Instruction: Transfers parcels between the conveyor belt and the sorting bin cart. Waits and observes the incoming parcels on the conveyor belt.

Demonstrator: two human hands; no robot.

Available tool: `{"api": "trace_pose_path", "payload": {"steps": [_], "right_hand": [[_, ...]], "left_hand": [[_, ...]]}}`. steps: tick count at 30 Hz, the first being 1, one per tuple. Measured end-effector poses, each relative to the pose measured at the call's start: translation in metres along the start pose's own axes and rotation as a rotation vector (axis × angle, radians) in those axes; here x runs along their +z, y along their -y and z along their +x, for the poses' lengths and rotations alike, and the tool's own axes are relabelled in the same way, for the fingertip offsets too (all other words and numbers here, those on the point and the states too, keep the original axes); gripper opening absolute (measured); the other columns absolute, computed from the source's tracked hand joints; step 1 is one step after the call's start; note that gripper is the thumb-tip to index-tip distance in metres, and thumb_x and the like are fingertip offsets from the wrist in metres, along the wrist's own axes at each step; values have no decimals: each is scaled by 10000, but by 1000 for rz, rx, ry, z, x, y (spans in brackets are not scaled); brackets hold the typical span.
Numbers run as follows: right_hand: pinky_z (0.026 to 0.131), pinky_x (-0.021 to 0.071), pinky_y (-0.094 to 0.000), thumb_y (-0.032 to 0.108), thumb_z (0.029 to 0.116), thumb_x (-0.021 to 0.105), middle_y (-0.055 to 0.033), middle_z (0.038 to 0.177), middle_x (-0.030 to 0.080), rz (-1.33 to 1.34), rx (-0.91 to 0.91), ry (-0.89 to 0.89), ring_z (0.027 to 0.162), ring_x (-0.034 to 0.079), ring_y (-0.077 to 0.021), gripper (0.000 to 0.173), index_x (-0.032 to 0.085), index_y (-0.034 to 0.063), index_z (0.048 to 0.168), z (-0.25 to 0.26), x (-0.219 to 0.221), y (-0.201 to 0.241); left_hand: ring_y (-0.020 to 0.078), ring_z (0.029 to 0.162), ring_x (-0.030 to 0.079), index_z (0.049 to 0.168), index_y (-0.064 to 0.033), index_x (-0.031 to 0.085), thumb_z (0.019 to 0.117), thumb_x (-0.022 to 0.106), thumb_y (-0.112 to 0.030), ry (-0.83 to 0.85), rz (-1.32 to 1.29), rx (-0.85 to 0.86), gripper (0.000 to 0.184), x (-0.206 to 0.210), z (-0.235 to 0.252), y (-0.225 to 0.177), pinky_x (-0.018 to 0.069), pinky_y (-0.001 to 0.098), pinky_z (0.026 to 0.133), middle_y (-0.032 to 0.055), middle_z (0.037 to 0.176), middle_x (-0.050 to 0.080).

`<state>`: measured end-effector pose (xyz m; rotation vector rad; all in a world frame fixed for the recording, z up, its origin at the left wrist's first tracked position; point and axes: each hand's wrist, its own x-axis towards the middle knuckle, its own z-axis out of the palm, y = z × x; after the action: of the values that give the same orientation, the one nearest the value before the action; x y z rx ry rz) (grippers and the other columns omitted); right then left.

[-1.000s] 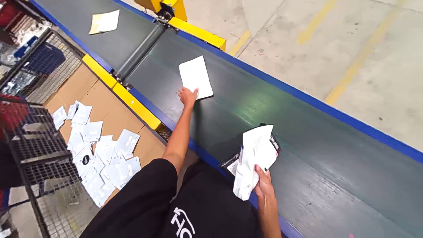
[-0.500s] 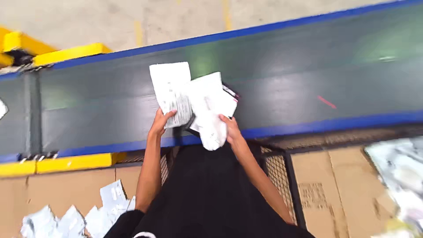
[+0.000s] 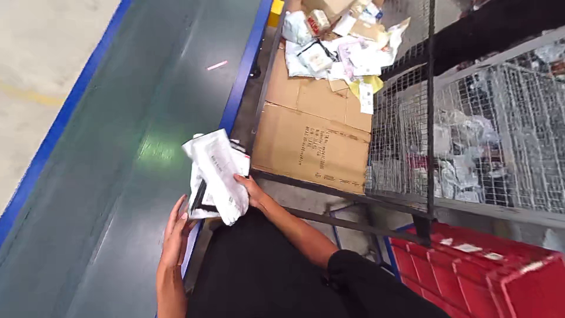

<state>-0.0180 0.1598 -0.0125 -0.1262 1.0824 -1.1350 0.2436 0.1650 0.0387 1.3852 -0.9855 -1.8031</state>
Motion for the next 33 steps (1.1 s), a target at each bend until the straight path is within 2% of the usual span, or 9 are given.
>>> {"api": "trace_pose_path", "payload": {"steps": [3, 6, 9, 13, 17, 21, 25, 30, 33], "right_hand": [[908, 598, -421, 344, 1072, 495, -124, 1165, 702, 107, -255, -178, 1039, 698, -204, 457, 487, 43, 1415, 23, -51, 87], [886, 596, -406, 507, 1073, 407, -52, 1179, 701, 122, -569, -273, 1049, 682, -167, 497, 534, 155, 1401, 59, -106, 236], [1037, 523, -527, 631, 1063, 168, -97, 1466, 540, 160, -823, -209, 1302, 565, -255, 683, 323, 197, 1566, 103, -162, 393], [981, 568, -543, 653, 1043, 326, -199, 1561, 430, 124, -765, -352, 1297, 582, -371, 772, 119, 203, 1635, 114, -166, 475], [962, 567, -458, 455, 1110, 286, -112, 1460, 580, -242, -639, -292, 1208, 652, -260, 591, 215, 153, 1613, 138, -162, 384], [908, 568, -403, 309, 1091, 468, -135, 1312, 669, -423, -301, -272, 1094, 688, -226, 470, 444, 48, 1481, 139, -150, 216], [909, 586, -421, 225, 1052, 560, -157, 1270, 687, -477, -169, -246, 1081, 703, -245, 424, 522, 24, 1423, 119, -141, 96], [957, 582, -407, 199, 1008, 617, -168, 1264, 672, -894, -348, -252, 1102, 688, -227, 415, 569, -5, 1366, 90, -99, 45], [1012, 535, -463, 236, 995, 645, -251, 1298, 630, -1142, -400, -265, 1166, 651, -315, 519, 510, -67, 1394, 82, -71, 40]], "left_hand": [[363, 1296, 600, 1558, -41, 325, 1039, 486, -362, 61, 7, 9, 632, 31, 30, 1, 542, 488, 1049, 184, 1529, 505], [366, 1277, 617, 1559, -50, 308, 1055, 434, -309, 96, 33, -53, 581, 57, 51, 0, 550, 477, 1039, 190, 1497, 539], [334, 1243, 646, 1558, -55, 319, 1067, 434, -276, 76, 122, -100, 551, 76, 68, 3, 560, 460, 1025, 173, 1473, 568], [278, 1197, 671, 1537, -29, 357, 1044, 491, -183, 38, 290, -48, 534, 89, 80, -1, 570, 411, 1000, 143, 1416, 618], [273, 1154, 695, 1511, -10, 393, 1055, 467, -140, 8, 308, -66, 480, 87, 70, 13, 582, 407, 984, 152, 1380, 643], [225, 1118, 705, 1448, 8, 475, 1050, 480, -123, -16, 385, -97, 420, 69, 53, 33, 587, 384, 970, 143, 1342, 660], [213, 1100, 711, 1410, 8, 518, 1043, 483, -119, -98, 394, -99, 390, 48, 29, 49, 594, 384, 955, 137, 1308, 679], [221, 1151, 688, 1372, 32, 564, 1038, 537, -134, -266, 457, -68, 374, 20, -9, 69, 565, 413, 1016, 169, 1295, 677], [232, 1111, 708, 1324, 8, 613, 1038, 559, -154, -559, 482, -143, 333, -2, -42, 77, 578, 435, 992, 161, 1244, 703]]}}
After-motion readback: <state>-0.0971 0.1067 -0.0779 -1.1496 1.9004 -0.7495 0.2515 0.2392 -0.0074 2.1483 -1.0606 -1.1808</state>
